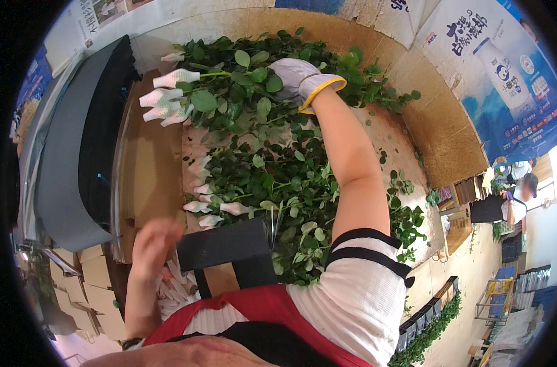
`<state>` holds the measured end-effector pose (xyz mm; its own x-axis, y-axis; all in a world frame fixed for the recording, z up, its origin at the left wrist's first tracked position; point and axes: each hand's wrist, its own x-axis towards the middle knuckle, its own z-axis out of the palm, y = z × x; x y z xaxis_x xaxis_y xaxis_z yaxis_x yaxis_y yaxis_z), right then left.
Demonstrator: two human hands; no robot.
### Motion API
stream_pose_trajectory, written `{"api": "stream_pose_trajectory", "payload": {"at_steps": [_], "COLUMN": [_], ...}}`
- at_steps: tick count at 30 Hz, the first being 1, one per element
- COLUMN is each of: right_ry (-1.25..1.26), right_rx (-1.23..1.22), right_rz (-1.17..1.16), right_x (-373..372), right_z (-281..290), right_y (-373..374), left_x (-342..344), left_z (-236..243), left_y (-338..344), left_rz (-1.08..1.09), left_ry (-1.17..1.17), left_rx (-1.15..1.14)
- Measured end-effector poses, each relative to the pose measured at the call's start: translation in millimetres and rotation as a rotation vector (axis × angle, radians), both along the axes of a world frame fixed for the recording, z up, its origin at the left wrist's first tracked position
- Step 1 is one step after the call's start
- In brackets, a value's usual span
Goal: The person arranges roses into a box by hand. The person places individual roses into a rectangular black container, adds paper dividers, uses a stapler to secure components, and then closes and inspects the final box of roses.
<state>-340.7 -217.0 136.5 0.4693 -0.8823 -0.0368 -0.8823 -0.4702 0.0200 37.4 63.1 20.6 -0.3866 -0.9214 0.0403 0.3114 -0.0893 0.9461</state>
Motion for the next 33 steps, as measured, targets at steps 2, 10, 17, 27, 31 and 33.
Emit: {"api": "stream_pose_trajectory", "payload": {"at_steps": [2,10,17,27,31,33], "right_ry": [-0.068,-0.211,-0.310,-0.084,0.002,-0.125], "right_rx": [-0.033,-0.173,0.054,0.233,0.065,-0.031], "right_rz": [0.055,-0.030,0.104,0.138,0.289,0.161], "right_x": [-4.1,17.5,81.4,123.2,117.8,108.9], "right_z": [-9.1,-44.3,-76.9,-147.5,-135.4,-122.1], "right_y": [-0.8,38.5,68.2,101.8,118.7,119.7], "left_x": [-33.4,-69.3,-71.4,-42.6,-56.1,-55.1], "left_z": [-9.9,-87.1,-99.2,-177.2,-142.9,-126.6], "left_y": [-60.6,-180.1,-167.1,-140.7,-129.5,-128.0], "left_rz": [0.069,0.080,-0.322,0.047,0.099,0.053], "left_ry": [0.109,0.672,0.875,0.355,0.145,0.154], "left_rx": [0.223,0.499,0.379,0.575,0.546,0.428]}}
